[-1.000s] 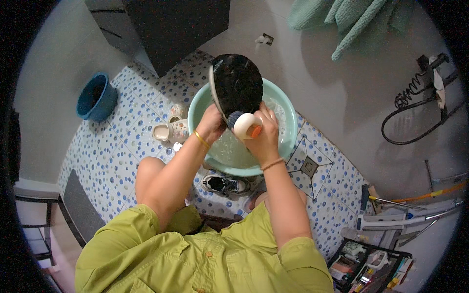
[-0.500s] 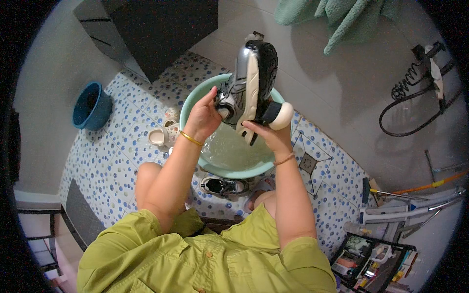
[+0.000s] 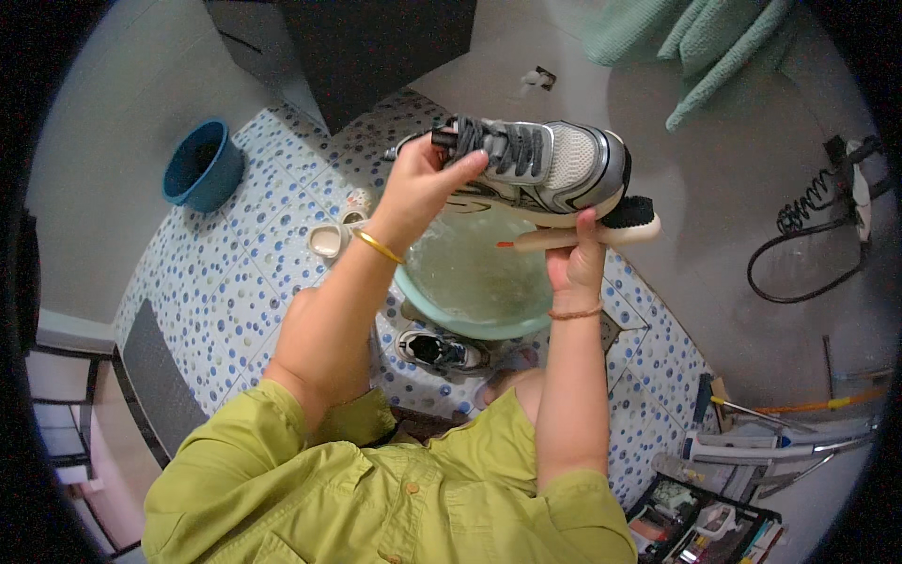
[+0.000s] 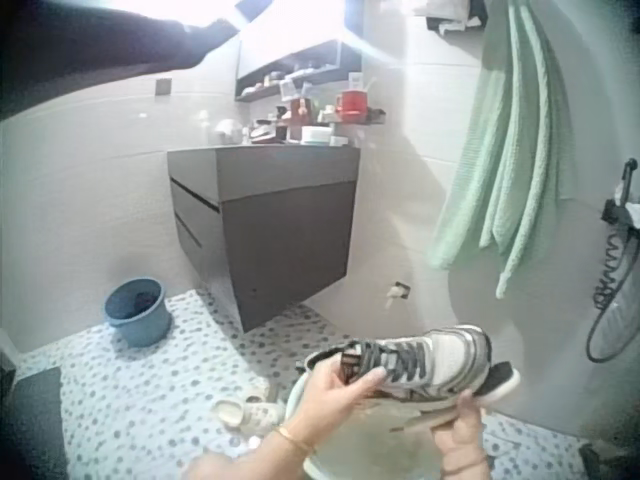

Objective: The person scrubs a pair of grey and white sneakers with a white brush while they are submerged in a basin of water. They scrub the upper, sole, and sides of the shoes, then place them on the floor and repeat the process with the second shoe.

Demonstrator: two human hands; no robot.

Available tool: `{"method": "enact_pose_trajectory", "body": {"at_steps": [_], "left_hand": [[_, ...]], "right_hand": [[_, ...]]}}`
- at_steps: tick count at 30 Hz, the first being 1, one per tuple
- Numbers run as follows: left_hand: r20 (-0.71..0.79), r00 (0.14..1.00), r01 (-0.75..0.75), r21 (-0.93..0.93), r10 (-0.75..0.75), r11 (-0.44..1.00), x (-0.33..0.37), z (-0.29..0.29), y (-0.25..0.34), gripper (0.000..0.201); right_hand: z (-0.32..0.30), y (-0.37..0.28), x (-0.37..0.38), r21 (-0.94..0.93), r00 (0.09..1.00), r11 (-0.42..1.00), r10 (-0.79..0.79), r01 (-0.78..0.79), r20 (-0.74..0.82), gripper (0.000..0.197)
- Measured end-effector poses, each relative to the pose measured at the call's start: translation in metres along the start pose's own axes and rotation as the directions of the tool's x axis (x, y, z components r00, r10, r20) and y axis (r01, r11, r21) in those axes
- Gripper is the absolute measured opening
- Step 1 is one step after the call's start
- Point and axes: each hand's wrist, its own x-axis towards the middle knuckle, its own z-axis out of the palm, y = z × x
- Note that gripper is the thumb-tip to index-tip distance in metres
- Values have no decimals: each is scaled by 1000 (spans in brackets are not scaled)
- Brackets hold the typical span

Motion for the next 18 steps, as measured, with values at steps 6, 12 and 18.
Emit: {"method": "enact_pose_trajectory", "body": {"at_steps": [6, 12, 18], "left_hand": [[-201, 975, 125, 125, -99, 984, 20, -90, 22, 24], [-383, 913, 236, 223, -138, 946, -15, -215, 6, 16], [-593, 782, 373, 200, -191, 906, -107, -337, -67, 20]], "right_hand": [[28, 10, -4, -74, 994, 995, 73, -67, 82, 34], [11, 21, 8, -66, 974, 988, 127, -141, -188, 41], [13, 29, 11, -89, 966, 982, 143, -165, -215, 33]]}}
